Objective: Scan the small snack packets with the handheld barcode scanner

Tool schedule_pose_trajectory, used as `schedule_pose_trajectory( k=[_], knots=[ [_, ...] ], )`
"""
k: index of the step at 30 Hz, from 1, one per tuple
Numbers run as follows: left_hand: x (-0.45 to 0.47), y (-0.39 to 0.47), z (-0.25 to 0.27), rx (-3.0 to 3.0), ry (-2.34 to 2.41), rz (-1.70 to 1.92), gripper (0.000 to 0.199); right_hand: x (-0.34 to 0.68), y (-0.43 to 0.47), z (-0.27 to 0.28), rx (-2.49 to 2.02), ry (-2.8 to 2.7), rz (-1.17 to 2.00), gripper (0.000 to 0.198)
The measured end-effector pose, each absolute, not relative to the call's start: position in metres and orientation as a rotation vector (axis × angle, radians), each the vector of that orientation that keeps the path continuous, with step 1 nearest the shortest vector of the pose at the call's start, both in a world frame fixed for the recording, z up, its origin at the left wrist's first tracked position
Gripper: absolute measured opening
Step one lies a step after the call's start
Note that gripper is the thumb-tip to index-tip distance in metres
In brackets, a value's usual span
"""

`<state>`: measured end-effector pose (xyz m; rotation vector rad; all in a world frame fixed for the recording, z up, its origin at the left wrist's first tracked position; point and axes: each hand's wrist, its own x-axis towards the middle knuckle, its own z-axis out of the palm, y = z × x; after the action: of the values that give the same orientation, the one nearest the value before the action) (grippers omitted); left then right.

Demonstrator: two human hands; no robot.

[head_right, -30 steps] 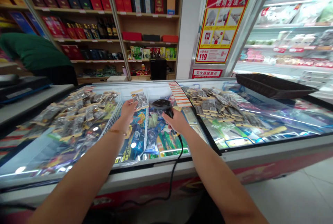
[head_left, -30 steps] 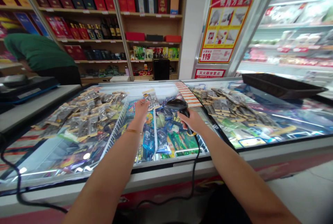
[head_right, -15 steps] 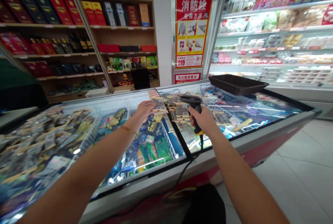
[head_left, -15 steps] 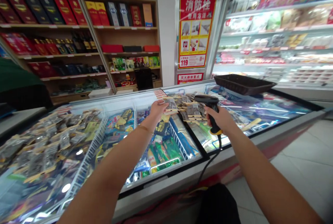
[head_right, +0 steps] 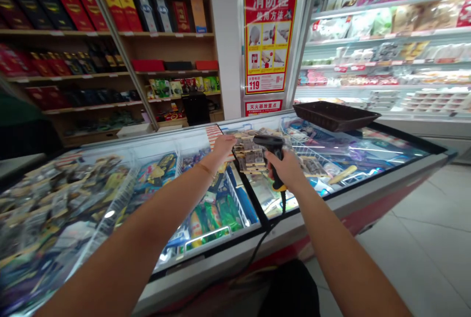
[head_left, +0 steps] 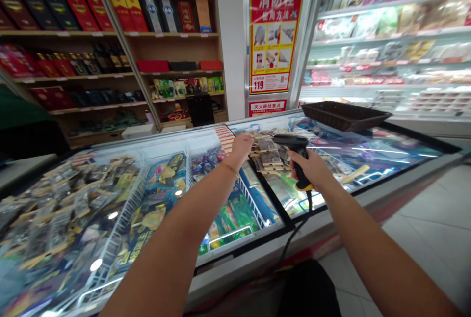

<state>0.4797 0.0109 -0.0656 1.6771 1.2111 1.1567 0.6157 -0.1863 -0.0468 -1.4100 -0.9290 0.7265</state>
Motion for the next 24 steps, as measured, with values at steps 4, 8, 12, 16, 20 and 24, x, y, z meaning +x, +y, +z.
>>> schedule_pose_trajectory(
  k=[4, 8, 12, 16, 20, 24],
  knots=[
    [0.408, 0.026, -0.075, 1.705, 1.357, 1.180, 0.012, 0.569, -0.161, -0.052, -1.400, -0.982, 0.812, 0.037],
    [0.314, 0.031, -0.077, 1.664, 1.626, 1.174, 0.026, 0.515, -0.136, -0.051, -1.355, -1.071, 0.902, 0.034],
    [0.218, 0.023, -0.073, 1.632, 1.909, 1.111, 0.037, 0.468, -0.117, -0.049, -1.271, -1.158, 0.960, 0.035],
    [0.133, 0.005, -0.070, 1.856, 2.110, 0.997, 0.041, 0.438, -0.104, -0.059, -1.219, -1.247, 0.962, 0.038],
    [0.060, -0.020, -0.067, 1.941, 2.348, 0.895, 0.043, 0.431, -0.101, -0.077, -1.245, -1.223, 0.995, 0.039],
    [0.005, -0.053, -0.067, 1.788, 2.422, 1.048, 0.060, 0.438, -0.105, -0.087, -1.298, -1.196, 1.034, 0.040]
  ],
)
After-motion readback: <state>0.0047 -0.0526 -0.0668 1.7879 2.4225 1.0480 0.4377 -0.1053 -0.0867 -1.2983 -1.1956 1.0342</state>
